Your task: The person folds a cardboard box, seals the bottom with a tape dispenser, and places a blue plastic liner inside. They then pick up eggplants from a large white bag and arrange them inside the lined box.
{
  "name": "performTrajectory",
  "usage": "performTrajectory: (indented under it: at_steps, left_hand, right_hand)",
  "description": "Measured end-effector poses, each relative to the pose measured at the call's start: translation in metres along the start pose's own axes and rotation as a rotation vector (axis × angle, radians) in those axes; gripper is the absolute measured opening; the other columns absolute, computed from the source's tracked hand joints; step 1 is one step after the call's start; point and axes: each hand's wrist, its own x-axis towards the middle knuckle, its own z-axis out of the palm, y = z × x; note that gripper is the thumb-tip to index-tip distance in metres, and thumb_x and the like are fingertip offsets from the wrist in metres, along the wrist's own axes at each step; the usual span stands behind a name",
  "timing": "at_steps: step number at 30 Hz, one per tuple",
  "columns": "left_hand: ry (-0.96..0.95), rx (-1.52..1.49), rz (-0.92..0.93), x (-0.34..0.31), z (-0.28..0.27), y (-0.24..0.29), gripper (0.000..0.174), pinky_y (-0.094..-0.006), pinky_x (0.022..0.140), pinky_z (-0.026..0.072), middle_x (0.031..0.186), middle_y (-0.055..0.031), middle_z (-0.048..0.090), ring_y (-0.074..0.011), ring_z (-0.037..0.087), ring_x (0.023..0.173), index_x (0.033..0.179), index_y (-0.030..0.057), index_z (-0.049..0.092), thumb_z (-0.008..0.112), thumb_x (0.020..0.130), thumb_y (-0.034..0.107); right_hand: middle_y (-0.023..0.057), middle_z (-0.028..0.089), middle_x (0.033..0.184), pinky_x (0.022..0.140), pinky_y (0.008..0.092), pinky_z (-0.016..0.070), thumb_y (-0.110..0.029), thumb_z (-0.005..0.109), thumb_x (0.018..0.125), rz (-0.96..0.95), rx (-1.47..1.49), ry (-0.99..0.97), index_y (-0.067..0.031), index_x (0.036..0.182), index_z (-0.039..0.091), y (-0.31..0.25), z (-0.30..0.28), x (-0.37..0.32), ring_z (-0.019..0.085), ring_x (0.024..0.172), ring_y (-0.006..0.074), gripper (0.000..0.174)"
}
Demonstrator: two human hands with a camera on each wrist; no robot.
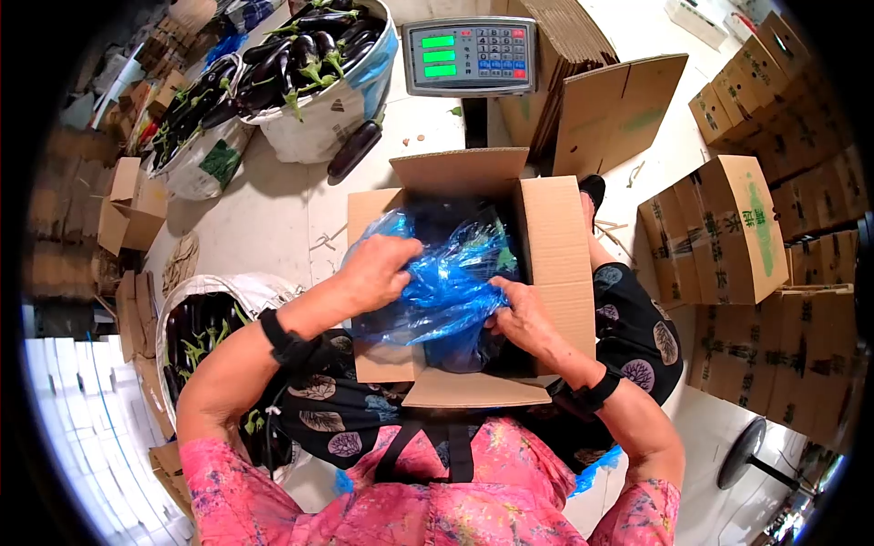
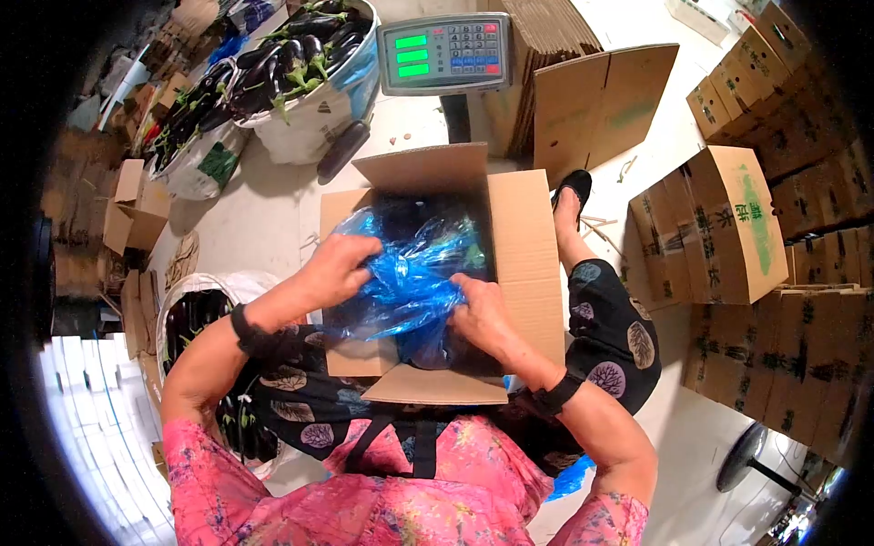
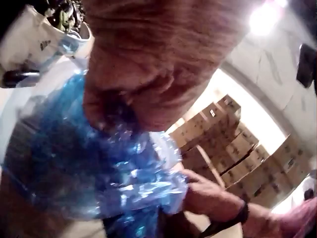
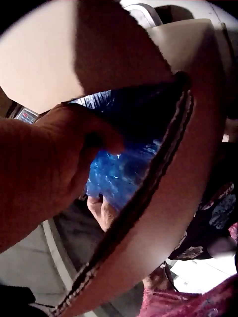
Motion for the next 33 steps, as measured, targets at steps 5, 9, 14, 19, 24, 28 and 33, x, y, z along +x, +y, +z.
performTrajectory:
  at_steps: [5,9,14,19,24,28,33]
  left_hand:
    - [-0.466,0.175,-0.061,-0.026,0.007,0.025,0.014,-0.0488,0.073,0.0543,0.083,-0.0203,0.068,-0.0405,0.067,0.082,0.086,0.0035,0.069,0.064,0.073,0.007]
    - [-0.639,0.006,0.015,-0.03,0.061,0.063,0.011,-0.0504,0.072,0.0543,0.084,-0.0229,0.068,-0.0418,0.068,0.083,0.083,0.0016,0.068,0.062,0.075,0.006]
    - [-0.382,-0.129,0.193,-0.026,0.069,0.1,0.017,-0.0498,0.073,0.0521,0.09,-0.0202,0.06,-0.0408,0.062,0.082,0.095,0.001,0.061,0.062,0.08,0.009]
    - [-0.154,-0.04,0.14,-0.048,0.013,0.117,0.049,-0.0469,0.085,0.0493,0.113,-0.0197,0.053,-0.0388,0.056,0.103,0.121,0.0042,0.051,0.068,0.076,0.008]
    - [-0.134,0.18,-0.051,-0.035,0.044,0.044,0.048,-0.05,0.086,0.0482,0.11,-0.0216,0.056,-0.0415,0.057,0.103,0.117,0.0019,0.052,0.072,0.074,0.01]
    - [-0.265,0.078,0.177,-0.035,0.092,0.045,0.018,-0.0516,0.073,0.0518,0.084,-0.0208,0.064,-0.0417,0.064,0.082,0.091,0.0035,0.062,0.068,0.075,0.011]
    - [-0.111,-0.154,0.035,0.008,0.108,0.088,0.011,-0.0515,0.07,0.0531,0.079,-0.0245,0.065,-0.0434,0.065,0.077,0.083,0.0011,0.065,0.061,0.081,0.012]
  right_hand:
    - [0.0255,0.067,0.08,0.066,0.0401,0.0564,0.006,0.047,0.075,-0.03,-0.031,0.083,0.006,0.111,0.064,0.001,-0.008,0.022,0.07,0.07,0.0308,0.04]
    - [0.028,0.067,0.088,0.081,0.0453,0.0536,0.002,0.052,0.071,-0.065,-0.137,0.063,0.0008,0.103,0.069,-0.02,-0.006,0.043,0.067,0.086,0.043,0.036]
    - [0.0286,0.066,0.091,0.086,0.0467,0.0518,0.0,0.054,0.07,-0.152,-0.302,0.049,-0.0032,0.1,0.071,-0.023,0.004,0.057,0.065,0.092,0.0442,0.035]
    - [0.0274,0.067,0.09,0.084,0.0422,0.0524,0.003,0.051,0.071,-0.144,-0.241,0.011,-0.0023,0.104,0.07,-0.019,-0.001,0.055,0.067,0.09,0.0421,0.038]
    - [0.0265,0.068,0.093,0.087,0.0421,0.0522,0.003,0.052,0.071,-0.145,-0.293,0.019,-0.0034,0.105,0.07,-0.018,0.001,0.056,0.067,0.092,0.042,0.039]
    - [0.0258,0.068,0.092,0.085,0.0403,0.053,0.003,0.052,0.071,-0.104,-0.289,0.022,-0.0045,0.103,0.072,-0.018,-0.006,0.057,0.068,0.092,0.0395,0.039]
    - [0.0243,0.069,0.098,0.088,0.043,0.0531,-0.004,0.058,0.071,-0.138,-0.358,-0.051,-0.0067,0.102,0.074,-0.019,-0.008,0.078,0.066,0.098,0.0419,0.035]
